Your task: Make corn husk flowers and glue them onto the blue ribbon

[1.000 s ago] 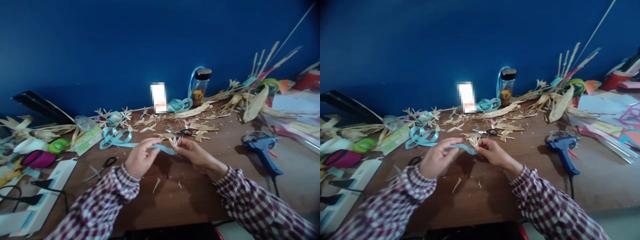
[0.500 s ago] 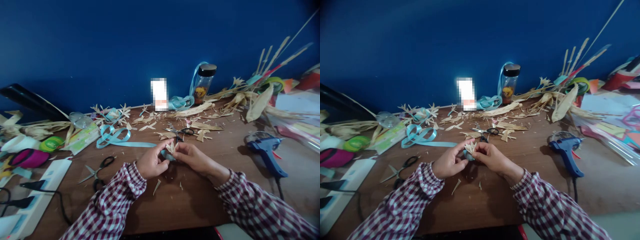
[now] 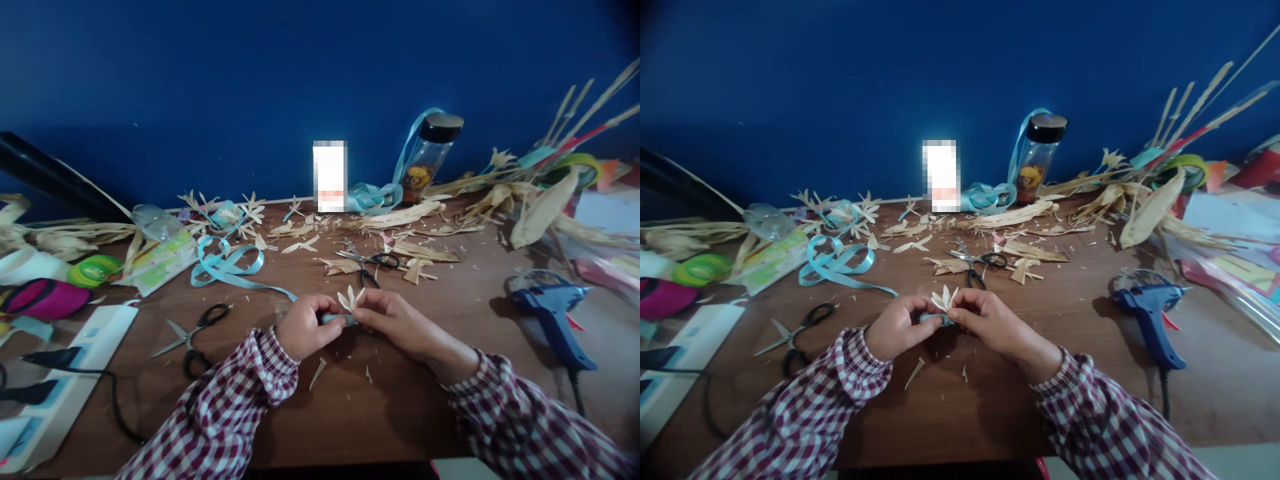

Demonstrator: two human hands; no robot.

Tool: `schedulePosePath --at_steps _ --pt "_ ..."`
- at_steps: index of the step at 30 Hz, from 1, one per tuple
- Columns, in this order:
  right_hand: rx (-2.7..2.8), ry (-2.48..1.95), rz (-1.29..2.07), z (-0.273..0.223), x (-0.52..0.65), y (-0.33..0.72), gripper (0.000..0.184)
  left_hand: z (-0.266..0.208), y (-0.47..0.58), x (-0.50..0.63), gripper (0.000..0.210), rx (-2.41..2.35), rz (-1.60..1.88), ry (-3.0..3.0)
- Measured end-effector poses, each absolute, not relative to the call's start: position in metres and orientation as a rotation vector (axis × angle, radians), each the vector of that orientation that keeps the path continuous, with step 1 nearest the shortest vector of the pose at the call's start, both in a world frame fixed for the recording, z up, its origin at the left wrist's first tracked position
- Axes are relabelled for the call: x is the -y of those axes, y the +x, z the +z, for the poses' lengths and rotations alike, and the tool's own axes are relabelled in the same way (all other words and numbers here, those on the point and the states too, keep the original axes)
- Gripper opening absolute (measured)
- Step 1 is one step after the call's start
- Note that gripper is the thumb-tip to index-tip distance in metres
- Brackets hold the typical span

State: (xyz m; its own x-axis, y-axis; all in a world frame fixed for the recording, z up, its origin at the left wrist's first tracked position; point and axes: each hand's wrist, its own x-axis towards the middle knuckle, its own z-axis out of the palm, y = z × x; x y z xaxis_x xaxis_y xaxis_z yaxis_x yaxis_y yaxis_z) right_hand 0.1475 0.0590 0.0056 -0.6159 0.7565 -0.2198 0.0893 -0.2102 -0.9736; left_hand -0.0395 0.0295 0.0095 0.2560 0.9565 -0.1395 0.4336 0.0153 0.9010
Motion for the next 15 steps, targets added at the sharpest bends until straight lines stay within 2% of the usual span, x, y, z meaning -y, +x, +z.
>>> schedulePosePath --at_steps 15 --pt "1.873 -1.028 1.632 0.0075 -0.0587 0.1458 0.021 0.0099 -0.0295 -0.0236 0.013 -1.44 0.645 1.464"
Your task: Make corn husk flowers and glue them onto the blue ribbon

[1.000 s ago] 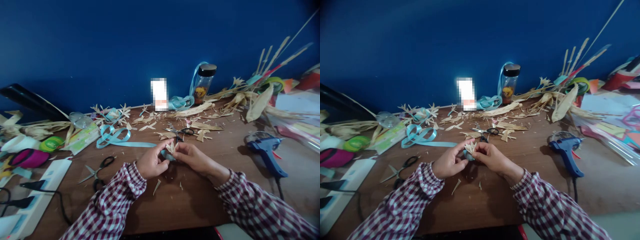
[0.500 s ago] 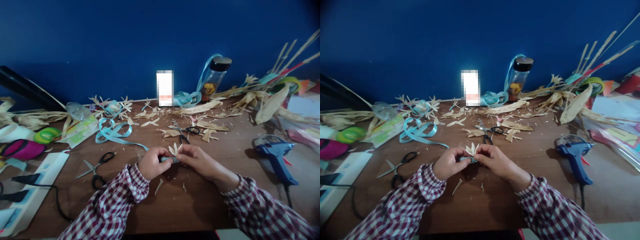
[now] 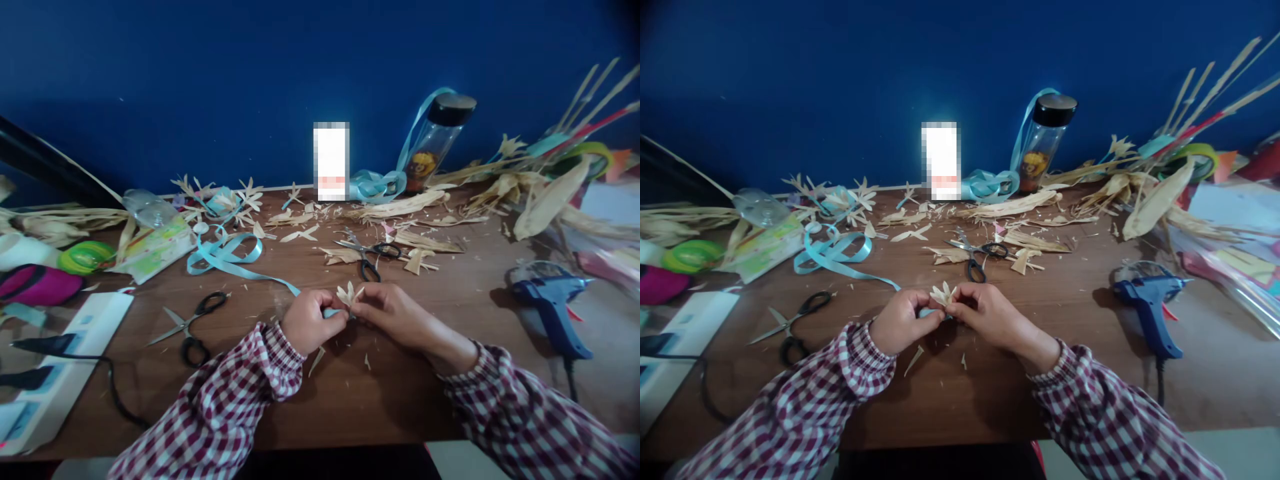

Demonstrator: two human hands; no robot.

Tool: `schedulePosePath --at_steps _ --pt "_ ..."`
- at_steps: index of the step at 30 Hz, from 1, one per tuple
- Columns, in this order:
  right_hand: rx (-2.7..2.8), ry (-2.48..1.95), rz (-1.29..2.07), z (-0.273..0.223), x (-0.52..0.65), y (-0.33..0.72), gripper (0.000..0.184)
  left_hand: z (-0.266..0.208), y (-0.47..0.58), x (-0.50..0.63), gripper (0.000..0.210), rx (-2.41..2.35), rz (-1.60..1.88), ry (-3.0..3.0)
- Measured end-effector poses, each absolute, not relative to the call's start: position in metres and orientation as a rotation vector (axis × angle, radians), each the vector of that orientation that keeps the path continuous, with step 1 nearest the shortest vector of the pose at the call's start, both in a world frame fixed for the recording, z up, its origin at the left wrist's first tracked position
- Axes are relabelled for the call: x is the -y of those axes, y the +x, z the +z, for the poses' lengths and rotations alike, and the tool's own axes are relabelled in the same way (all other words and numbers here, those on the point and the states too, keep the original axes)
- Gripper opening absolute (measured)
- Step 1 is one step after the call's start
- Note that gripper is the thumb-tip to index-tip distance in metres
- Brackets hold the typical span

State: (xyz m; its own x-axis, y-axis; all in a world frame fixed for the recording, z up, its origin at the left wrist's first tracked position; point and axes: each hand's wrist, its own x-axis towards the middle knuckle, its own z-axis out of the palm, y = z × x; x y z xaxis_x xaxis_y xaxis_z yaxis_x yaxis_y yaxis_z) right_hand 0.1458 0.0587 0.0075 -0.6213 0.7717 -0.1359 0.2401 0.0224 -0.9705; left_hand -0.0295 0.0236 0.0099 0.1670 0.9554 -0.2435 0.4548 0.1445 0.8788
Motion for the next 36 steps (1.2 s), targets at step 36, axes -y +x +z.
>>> schedulePosePath --at_steps 36 --pt "1.492 -1.105 1.899 0.0074 -0.0554 0.1436 0.023 0.0098 -0.0379 -0.0286 0.02 -1.367 0.665 1.216"
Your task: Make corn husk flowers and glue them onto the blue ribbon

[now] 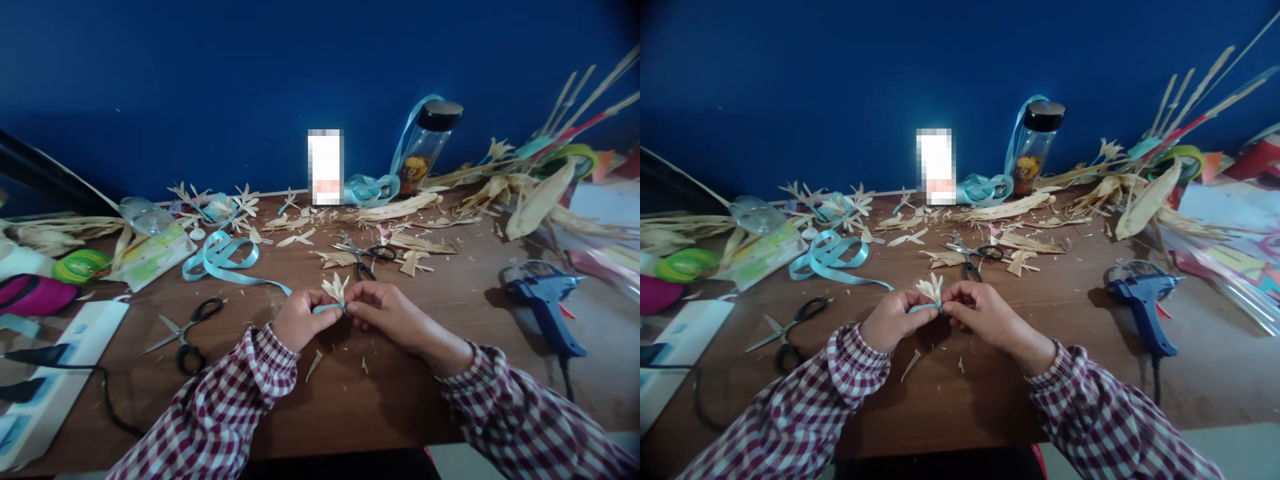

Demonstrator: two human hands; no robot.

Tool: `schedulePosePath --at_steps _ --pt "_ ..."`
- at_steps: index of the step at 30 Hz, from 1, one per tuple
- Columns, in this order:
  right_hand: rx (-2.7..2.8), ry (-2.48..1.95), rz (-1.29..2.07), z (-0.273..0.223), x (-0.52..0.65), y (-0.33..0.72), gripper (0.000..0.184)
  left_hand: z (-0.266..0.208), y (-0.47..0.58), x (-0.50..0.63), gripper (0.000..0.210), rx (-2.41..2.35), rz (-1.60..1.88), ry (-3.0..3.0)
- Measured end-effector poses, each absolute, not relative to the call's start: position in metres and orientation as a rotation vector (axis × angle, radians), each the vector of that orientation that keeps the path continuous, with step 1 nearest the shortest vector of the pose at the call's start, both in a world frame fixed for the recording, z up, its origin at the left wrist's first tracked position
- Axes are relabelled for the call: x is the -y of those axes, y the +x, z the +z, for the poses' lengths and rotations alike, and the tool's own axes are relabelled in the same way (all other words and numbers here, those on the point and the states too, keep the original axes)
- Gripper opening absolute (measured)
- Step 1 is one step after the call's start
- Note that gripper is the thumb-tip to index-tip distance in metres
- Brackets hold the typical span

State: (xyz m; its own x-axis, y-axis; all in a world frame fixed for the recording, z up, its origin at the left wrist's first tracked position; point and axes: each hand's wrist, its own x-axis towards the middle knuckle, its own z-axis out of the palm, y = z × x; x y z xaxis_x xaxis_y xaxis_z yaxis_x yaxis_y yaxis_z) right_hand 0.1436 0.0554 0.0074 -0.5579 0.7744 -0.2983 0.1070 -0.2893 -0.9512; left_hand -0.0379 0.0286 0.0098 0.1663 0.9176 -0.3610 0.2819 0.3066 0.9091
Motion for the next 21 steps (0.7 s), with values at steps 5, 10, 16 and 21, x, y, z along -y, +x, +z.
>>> schedulePosePath --at_steps 5,10,16,21 --pt "1.468 -1.146 1.939 0.0042 -0.0552 0.1437 0.024 0.0122 -0.0352 -0.0279 0.021 -1.365 0.667 1.214" --pt "1.462 -1.168 1.933 0.004 -0.0553 0.1443 0.023 0.0119 -0.0357 -0.0275 0.022 -1.362 0.648 1.231" --pt "1.505 -1.154 1.926 0.0024 -0.0559 0.1461 0.02 0.0075 -0.0382 -0.028 0.026 -1.335 0.609 1.184" --pt "1.529 -1.144 1.938 0.0053 -0.0554 0.1469 0.021 0.0061 -0.0405 -0.0282 0.027 -1.279 0.601 1.129"
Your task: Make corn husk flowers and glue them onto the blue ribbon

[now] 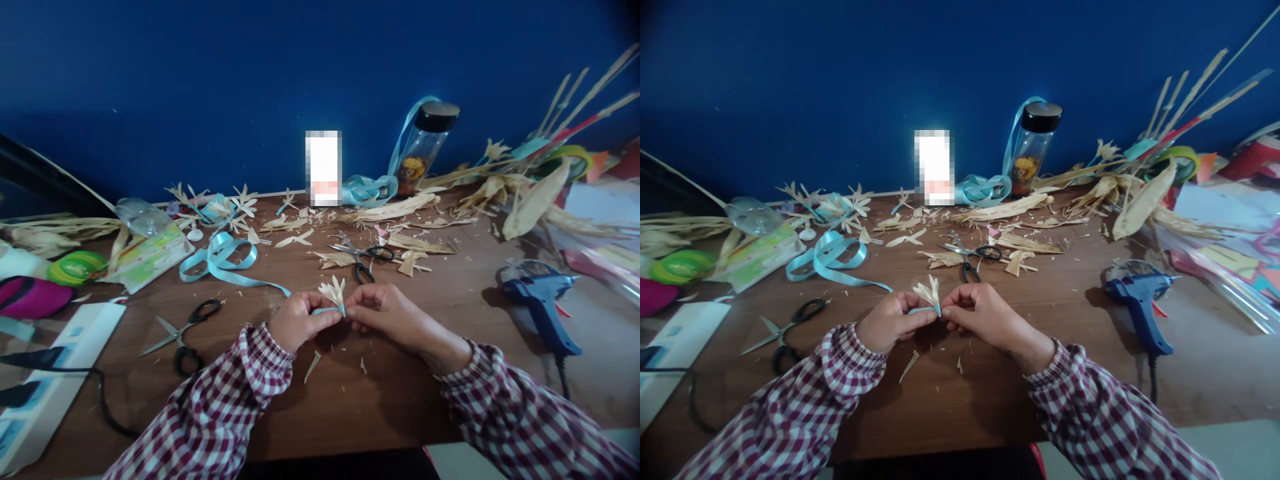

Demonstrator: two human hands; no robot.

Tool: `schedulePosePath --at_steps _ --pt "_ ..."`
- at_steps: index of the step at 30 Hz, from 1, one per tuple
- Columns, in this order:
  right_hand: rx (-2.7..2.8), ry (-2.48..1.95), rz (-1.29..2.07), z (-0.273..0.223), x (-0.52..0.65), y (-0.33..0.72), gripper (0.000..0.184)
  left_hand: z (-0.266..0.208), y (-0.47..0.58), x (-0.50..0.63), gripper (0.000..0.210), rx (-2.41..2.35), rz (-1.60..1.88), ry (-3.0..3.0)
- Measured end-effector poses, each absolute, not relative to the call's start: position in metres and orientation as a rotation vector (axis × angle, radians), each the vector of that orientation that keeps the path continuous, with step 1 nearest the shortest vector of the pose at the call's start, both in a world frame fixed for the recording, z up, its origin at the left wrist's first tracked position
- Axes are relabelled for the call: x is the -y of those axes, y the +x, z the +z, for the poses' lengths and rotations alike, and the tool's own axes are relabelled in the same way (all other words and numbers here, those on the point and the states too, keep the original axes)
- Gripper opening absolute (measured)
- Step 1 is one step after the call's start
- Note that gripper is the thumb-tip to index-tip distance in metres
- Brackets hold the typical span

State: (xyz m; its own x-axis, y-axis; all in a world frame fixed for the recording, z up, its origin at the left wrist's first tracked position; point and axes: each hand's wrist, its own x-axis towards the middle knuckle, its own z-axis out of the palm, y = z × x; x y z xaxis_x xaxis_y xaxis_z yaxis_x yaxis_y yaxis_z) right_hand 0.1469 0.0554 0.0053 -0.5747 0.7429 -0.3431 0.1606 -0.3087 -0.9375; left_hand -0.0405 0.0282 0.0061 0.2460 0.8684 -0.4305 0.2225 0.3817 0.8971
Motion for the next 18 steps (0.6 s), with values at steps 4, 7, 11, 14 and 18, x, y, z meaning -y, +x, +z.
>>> schedulePosePath --at_steps 4,7,11,14,18 --pt "1.498 -1.033 2.012 0.0071 -0.0547 0.1464 0.025 0.0076 -0.0426 -0.0282 0.026 -1.224 0.603 1.138" --pt "1.483 -1.006 2.02 0.0052 -0.0547 0.1461 0.026 0.0075 -0.0422 -0.0279 0.025 -1.196 0.614 1.21" --pt "1.493 -1.043 1.962 0.0035 -0.0549 0.1462 0.024 0.0052 -0.039 -0.0269 0.024 -1.226 0.609 1.241" --pt "1.543 -1.04 1.938 0.0053 -0.0554 0.146 0.026 0.0037 -0.037 -0.026 0.025 -1.283 0.596 1.223" --pt "1.574 -1.053 1.902 0.0083 -0.0565 0.1453 0.029 0.0041 -0.0357 -0.0255 0.023 -1.286 0.592 1.241"
